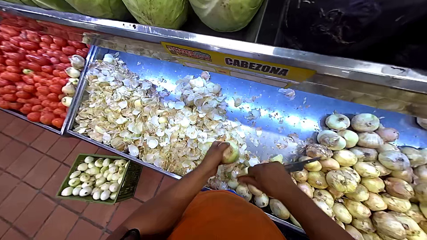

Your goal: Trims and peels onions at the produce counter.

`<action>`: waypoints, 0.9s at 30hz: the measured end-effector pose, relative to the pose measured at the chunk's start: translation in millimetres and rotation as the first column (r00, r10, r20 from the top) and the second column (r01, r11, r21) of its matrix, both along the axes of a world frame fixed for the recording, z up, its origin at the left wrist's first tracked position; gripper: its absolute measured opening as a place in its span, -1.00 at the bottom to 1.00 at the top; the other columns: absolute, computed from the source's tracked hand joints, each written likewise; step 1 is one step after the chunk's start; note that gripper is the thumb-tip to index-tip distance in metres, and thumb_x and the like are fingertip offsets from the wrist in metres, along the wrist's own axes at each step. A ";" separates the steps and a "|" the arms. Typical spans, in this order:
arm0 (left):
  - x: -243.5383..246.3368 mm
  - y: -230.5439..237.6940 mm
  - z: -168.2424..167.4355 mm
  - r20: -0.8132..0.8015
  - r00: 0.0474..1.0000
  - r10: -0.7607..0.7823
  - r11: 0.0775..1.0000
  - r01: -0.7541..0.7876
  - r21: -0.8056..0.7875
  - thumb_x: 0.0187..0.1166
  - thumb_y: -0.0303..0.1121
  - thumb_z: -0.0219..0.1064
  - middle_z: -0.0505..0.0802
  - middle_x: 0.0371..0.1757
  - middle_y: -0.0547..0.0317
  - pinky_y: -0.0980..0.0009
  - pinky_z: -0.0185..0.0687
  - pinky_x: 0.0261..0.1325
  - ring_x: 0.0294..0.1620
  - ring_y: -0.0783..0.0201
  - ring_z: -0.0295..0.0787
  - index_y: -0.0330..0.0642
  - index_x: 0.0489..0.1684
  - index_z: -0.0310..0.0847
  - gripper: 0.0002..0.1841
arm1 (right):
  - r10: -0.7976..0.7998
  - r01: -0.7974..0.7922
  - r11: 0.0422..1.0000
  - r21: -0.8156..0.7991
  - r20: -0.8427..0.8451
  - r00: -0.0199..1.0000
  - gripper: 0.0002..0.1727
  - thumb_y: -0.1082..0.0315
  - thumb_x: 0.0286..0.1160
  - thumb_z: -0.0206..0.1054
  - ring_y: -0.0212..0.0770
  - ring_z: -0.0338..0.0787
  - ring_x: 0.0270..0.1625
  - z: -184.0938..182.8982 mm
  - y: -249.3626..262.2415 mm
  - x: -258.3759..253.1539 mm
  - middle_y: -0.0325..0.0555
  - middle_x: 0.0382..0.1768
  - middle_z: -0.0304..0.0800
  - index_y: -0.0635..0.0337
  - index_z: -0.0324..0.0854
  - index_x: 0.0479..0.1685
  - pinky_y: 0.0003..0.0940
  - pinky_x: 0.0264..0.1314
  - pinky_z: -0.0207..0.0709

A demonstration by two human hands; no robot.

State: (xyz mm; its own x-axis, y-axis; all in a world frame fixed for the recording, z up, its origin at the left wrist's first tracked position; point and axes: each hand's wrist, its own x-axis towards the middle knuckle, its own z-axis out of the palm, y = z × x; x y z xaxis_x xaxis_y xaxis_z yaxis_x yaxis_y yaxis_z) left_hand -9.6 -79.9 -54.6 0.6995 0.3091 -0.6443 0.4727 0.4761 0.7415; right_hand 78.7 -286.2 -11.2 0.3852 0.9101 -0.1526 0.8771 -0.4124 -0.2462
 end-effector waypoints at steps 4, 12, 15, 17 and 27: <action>-4.5 36.8 11.4 0.053 0.996 -0.067 0.989 0.074 -0.124 0.81 0.11 0.03 0.74 0.33 -0.16 -0.02 0.78 0.13 0.16 -0.08 0.80 -0.09 0.59 0.37 -0.43 | -0.438 0.399 0.874 -0.277 -0.097 0.894 -0.36 -0.28 0.48 0.41 0.17 0.86 -0.01 11.8 13.1 33.2 0.06 -0.05 0.86 0.06 0.67 0.26 0.31 0.04 0.68; -16.9 57.9 13.8 0.111 0.945 -0.307 0.951 0.309 0.000 0.71 0.01 0.20 0.79 0.18 -0.11 0.08 0.71 0.14 0.09 0.06 0.79 -0.04 0.52 0.42 -0.49 | -0.295 0.236 0.907 -0.350 -0.126 0.947 -0.20 -0.64 0.33 0.14 -0.08 0.81 -0.24 24.6 58.2 17.5 -0.18 -0.43 0.74 -0.02 0.69 -0.30 0.09 -0.16 0.65; -19.4 65.1 16.4 0.104 0.914 -0.392 0.919 0.384 0.083 0.69 0.02 0.25 0.82 0.10 -0.08 0.05 0.70 0.13 0.04 0.06 0.80 -0.02 0.43 0.51 -0.53 | -0.218 0.172 0.882 -0.439 -0.056 0.974 -0.16 -0.68 0.30 0.09 -0.04 0.83 -0.23 34.0 76.0 14.8 -0.14 -0.46 0.75 -0.01 0.67 -0.40 0.08 -0.20 0.64; -18.8 70.0 11.7 0.099 0.898 -0.430 0.901 0.419 0.115 0.63 0.04 0.32 0.84 0.07 -0.06 0.04 0.70 0.12 0.02 0.07 0.81 -0.02 0.38 0.54 -0.53 | -0.180 0.143 0.872 -0.467 -0.035 0.983 -0.14 -0.70 0.29 0.06 -0.05 0.82 -0.27 34.1 82.3 12.1 -0.15 -0.49 0.74 -0.01 0.67 -0.45 0.08 -0.24 0.62; -21.0 61.8 9.1 -0.127 0.843 -0.522 0.759 0.528 0.381 0.57 0.14 0.40 0.81 0.06 -0.08 -0.09 0.70 0.17 0.05 0.03 0.80 -0.14 0.25 0.62 -0.45 | 0.032 -0.080 0.929 -0.361 -0.137 0.990 -0.05 -0.74 0.32 -0.10 -0.07 0.77 -0.41 -5.0 95.8 6.4 -0.16 -0.64 0.64 0.03 0.60 -0.65 0.05 -0.33 0.57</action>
State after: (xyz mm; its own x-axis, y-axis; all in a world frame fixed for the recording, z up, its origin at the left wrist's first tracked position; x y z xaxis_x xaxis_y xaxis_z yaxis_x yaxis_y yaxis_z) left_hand -30.7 -18.2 -45.6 0.8191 0.1193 -0.5610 0.5736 -0.1733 0.8006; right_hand 85.1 -190.3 -16.2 0.2911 0.8020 -0.5215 0.8729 -0.4458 -0.1982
